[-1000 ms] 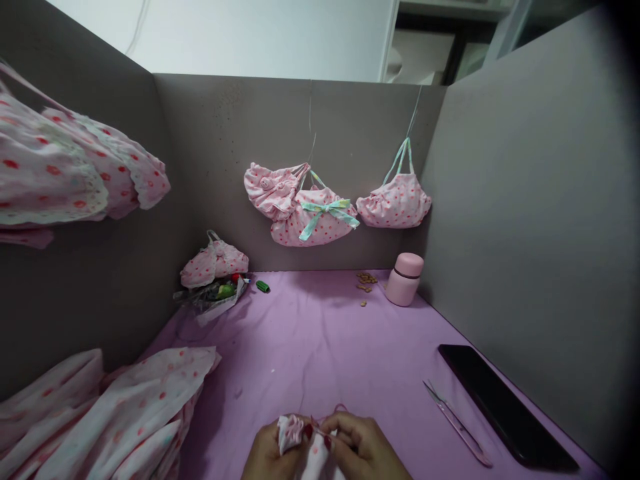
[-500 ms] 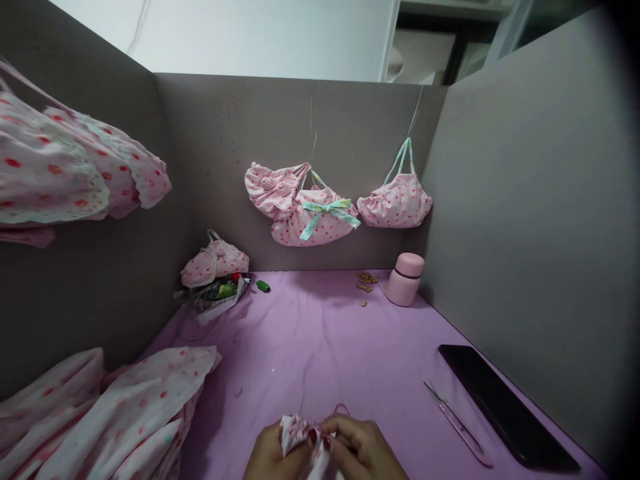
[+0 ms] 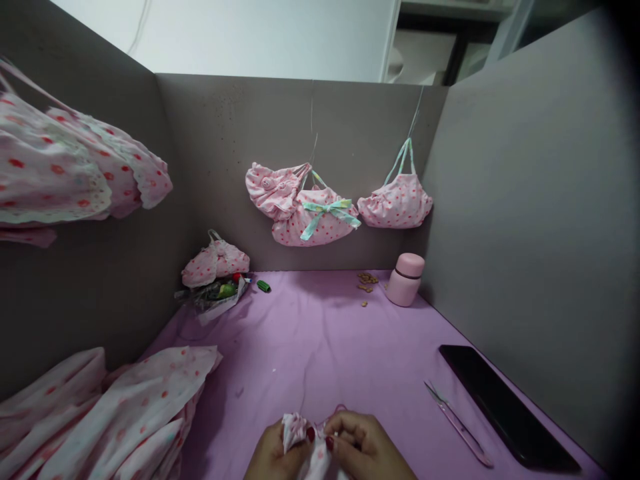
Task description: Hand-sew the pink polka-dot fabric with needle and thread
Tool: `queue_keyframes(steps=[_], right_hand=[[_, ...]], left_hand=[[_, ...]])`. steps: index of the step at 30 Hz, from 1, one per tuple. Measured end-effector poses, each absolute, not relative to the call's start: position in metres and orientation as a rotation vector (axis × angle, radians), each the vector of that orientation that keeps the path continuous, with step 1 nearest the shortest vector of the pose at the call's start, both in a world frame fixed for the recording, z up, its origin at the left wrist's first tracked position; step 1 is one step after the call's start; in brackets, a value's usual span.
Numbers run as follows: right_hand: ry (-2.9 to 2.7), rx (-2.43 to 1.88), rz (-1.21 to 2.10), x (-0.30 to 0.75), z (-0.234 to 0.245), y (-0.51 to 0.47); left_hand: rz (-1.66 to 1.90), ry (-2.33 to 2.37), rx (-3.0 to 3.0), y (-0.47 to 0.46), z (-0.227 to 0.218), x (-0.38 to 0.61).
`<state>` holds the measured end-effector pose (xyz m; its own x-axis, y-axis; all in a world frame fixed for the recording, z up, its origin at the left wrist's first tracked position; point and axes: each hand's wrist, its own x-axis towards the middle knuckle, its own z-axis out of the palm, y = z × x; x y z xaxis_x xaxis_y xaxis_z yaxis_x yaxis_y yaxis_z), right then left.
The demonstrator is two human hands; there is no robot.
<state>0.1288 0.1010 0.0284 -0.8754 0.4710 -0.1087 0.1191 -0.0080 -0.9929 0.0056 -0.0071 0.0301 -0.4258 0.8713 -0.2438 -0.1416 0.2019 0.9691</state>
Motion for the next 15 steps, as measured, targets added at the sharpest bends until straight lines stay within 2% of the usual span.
queue_keyframes(steps=[9,15], right_hand=[[-1.888,-0.556,2.108,0.129,0.019,0.105],[-1.848,-0.532,2.127,0.128,0.011,0.106]], left_hand=[[1.361,1.546,0.696,-0.007,0.023,0.004],[1.388,1.348,0.624,-0.008,0.022,0.003]])
